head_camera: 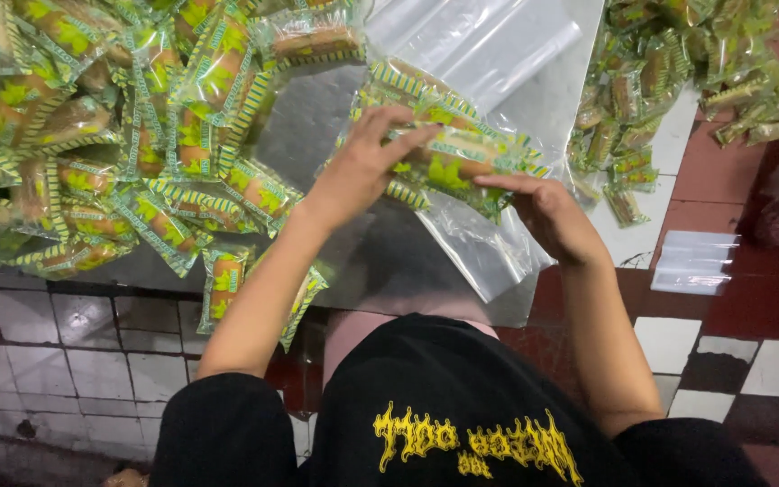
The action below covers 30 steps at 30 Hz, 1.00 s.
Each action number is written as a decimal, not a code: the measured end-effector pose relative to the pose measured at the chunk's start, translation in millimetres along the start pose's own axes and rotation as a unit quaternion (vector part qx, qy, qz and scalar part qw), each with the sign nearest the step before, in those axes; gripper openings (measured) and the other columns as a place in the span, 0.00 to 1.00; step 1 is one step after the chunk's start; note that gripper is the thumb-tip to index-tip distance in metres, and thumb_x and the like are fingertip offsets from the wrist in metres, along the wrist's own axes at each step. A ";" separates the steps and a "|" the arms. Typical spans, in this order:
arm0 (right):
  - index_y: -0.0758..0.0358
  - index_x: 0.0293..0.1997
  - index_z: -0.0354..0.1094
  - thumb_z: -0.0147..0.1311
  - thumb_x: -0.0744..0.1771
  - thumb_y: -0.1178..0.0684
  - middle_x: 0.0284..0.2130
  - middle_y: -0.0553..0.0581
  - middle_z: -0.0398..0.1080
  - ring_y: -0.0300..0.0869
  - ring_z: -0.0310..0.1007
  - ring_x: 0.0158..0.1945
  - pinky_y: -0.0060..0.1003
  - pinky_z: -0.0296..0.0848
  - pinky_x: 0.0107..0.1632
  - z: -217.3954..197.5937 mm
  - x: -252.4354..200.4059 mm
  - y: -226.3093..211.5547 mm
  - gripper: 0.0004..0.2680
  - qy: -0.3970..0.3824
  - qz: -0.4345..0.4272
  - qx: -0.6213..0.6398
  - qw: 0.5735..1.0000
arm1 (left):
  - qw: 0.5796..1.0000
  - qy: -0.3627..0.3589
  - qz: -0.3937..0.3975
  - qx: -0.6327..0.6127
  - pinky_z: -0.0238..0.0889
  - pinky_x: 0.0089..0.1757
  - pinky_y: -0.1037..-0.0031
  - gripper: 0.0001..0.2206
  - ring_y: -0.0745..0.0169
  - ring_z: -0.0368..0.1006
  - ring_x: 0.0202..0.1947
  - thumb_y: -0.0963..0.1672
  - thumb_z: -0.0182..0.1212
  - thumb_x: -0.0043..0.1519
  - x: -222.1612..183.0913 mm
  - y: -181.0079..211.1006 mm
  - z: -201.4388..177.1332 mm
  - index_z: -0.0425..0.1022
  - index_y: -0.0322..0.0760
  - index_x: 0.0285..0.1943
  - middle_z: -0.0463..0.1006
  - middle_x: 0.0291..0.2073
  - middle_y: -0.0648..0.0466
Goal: Packing individually wrapped bread packages into larger plastic bags at a commercial bakery.
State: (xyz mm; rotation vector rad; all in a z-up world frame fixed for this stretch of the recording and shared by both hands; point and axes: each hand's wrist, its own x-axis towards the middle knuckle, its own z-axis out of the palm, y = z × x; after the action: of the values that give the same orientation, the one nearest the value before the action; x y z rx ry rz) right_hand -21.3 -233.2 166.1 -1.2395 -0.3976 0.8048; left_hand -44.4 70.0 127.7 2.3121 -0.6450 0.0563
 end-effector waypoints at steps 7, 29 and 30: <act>0.68 0.62 0.67 0.49 0.68 0.25 0.63 0.65 0.67 0.53 0.60 0.73 0.51 0.52 0.77 -11.8 -4.0 9.1 0.30 -0.021 0.019 0.003 1.000 | 0.976 0.067 0.081 0.192 0.68 0.54 0.56 0.29 0.48 0.63 0.60 0.32 0.56 0.68 14.8 11.8 -0.1 0.60 0.49 0.75 0.62 0.61 0.48; 0.62 0.64 0.68 0.46 0.68 0.35 0.62 0.65 0.68 0.52 0.64 0.68 0.49 0.54 0.70 -11.7 -30.9 -28.7 0.24 0.119 0.076 -0.385 0.912 | 0.986 -0.070 -0.090 0.118 0.44 0.60 0.51 0.36 0.43 0.56 0.62 0.39 0.64 0.52 -18.8 44.5 -105.1 0.58 0.44 0.73 0.63 0.60 0.46; 0.66 0.63 0.68 0.52 0.67 0.40 0.62 0.65 0.68 0.55 0.65 0.67 0.54 0.48 0.71 -22.5 -36.1 -12.7 0.22 0.106 0.096 -0.429 0.892 | 0.980 -0.135 -0.038 0.139 0.41 0.60 0.52 0.43 0.44 0.54 0.65 0.40 0.71 0.52 -9.6 65.3 -93.6 0.54 0.54 0.79 0.63 0.64 0.50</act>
State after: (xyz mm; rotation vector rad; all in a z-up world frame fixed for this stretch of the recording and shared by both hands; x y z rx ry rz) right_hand -26.4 -276.1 176.6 -2.2031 -0.4746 0.6550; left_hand -69.9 96.0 236.3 2.6397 -0.7208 -0.2203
